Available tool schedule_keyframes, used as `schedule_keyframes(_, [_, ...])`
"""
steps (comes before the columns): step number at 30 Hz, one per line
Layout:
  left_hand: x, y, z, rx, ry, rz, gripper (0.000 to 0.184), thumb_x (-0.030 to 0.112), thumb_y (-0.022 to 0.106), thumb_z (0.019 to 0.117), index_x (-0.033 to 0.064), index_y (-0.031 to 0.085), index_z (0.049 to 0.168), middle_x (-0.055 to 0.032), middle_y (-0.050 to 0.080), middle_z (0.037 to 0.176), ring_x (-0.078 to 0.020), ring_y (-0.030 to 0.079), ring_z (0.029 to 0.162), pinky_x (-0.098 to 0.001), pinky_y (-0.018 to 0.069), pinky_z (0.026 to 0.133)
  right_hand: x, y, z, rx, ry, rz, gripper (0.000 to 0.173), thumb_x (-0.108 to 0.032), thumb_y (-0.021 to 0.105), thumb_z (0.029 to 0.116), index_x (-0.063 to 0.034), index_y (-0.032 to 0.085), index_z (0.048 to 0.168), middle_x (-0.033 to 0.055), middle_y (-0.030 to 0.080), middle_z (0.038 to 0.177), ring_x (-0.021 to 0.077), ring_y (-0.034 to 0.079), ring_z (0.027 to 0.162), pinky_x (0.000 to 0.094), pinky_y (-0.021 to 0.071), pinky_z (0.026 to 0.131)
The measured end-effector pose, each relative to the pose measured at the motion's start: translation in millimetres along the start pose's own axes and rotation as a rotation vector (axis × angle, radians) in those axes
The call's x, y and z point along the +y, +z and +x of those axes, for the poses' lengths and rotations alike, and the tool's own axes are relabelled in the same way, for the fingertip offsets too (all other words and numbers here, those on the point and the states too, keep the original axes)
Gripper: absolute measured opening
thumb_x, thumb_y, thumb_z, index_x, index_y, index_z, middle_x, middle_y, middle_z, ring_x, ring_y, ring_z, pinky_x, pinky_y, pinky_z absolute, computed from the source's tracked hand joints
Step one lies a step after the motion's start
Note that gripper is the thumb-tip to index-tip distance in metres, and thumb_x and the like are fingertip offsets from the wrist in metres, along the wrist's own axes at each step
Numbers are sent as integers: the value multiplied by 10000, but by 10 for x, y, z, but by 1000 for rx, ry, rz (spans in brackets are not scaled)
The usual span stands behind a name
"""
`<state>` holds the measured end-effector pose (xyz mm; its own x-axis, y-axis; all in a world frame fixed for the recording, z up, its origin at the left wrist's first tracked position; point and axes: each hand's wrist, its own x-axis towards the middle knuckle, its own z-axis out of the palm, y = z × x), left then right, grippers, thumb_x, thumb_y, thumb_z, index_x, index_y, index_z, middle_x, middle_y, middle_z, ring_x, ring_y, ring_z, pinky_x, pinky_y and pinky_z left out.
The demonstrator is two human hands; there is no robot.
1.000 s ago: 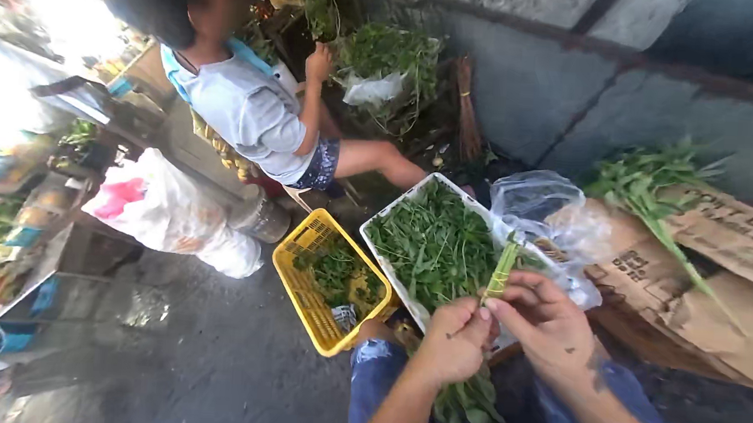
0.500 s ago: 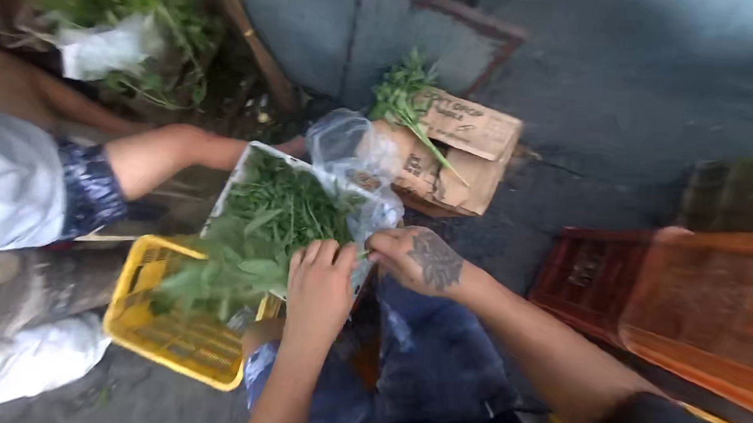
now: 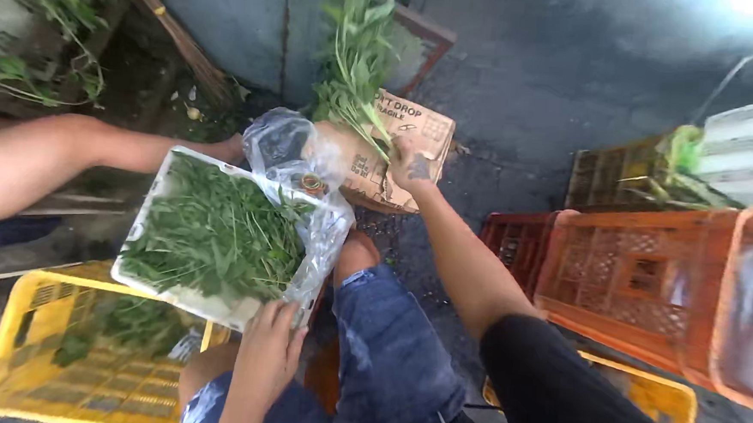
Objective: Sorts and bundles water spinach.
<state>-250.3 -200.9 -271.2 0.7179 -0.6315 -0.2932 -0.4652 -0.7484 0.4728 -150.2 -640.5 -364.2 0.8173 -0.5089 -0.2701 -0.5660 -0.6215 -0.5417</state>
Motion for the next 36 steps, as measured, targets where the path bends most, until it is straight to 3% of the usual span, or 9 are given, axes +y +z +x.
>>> schedule_keyframes(3, [-77,157,-136,-139,-31,-32,412,403,628,970,157,686,1296,-101,681,1219,-298,671,1110,-536,567,932,353,371,113,-102,195,-239,651,-303,699,920,-65,484,1487,255,533,1452,470,507,1339,689,439,1056])
schedule_keyframes(11, [-198,410,-233,-215,-67,-80,387,419,614,980,159,703,1253,-91,682,1175,-265,681,1066,-501,583,895,496,761,172,56,144,-300,568,-532,640,944,-118,629,1334,242,570,1362,445,515,1304,640,443,1056])
schedule_keyframes(16, [-175,337,-103,-200,-53,-98,385,434,583,997,176,703,1255,-69,689,1159,-246,685,1051,-490,588,894,233,517,492,-133,114,-419,395,-354,648,961,-122,676,1280,192,638,1336,418,613,1227,665,500,977])
schedule_keyframes(19, [-206,309,-150,-182,-70,-154,404,454,545,1013,172,694,1261,-51,687,1169,-213,686,1040,-470,590,902,226,147,656,-251,57,-99,304,-247,694,923,-38,712,1143,230,696,1120,408,666,1060,670,518,905])
schedule_keyframes(23, [-294,365,-163,-177,-91,-193,397,426,553,1009,151,692,1260,-53,690,1169,-204,697,1011,-456,600,886,202,-241,671,-339,10,63,252,-176,635,986,-19,671,1180,195,687,1086,328,677,958,564,547,870])
schedule_keyframes(28, [-208,446,-123,-281,-129,-204,381,399,586,1014,143,685,1278,-83,689,1186,-237,698,1041,-464,590,925,488,217,499,-264,112,-274,429,-252,692,921,-42,617,1287,271,629,1268,460,619,1174,700,502,941])
schedule_keyframes(30, [-135,461,-111,-308,-132,-211,375,398,590,1014,147,685,1277,-83,694,1194,-243,698,1056,-468,589,928,360,362,393,-163,212,-291,491,-259,669,949,-18,567,1365,278,592,1349,463,589,1236,689,478,990])
schedule_keyframes(33, [-83,466,-212,-341,-151,-223,376,406,595,1006,160,688,1275,-81,693,1189,-245,694,1059,-476,586,918,217,519,364,5,247,-268,445,-321,564,997,-38,546,1339,251,658,1254,432,656,1160,651,533,919])
schedule_keyframes(36, [-108,501,-168,-406,-173,-268,395,396,606,1009,125,680,1287,-113,688,1214,-260,698,1066,-484,583,943,247,599,403,-55,129,-348,657,-428,712,909,-25,537,1397,266,555,1401,458,537,1304,658,484,1003])
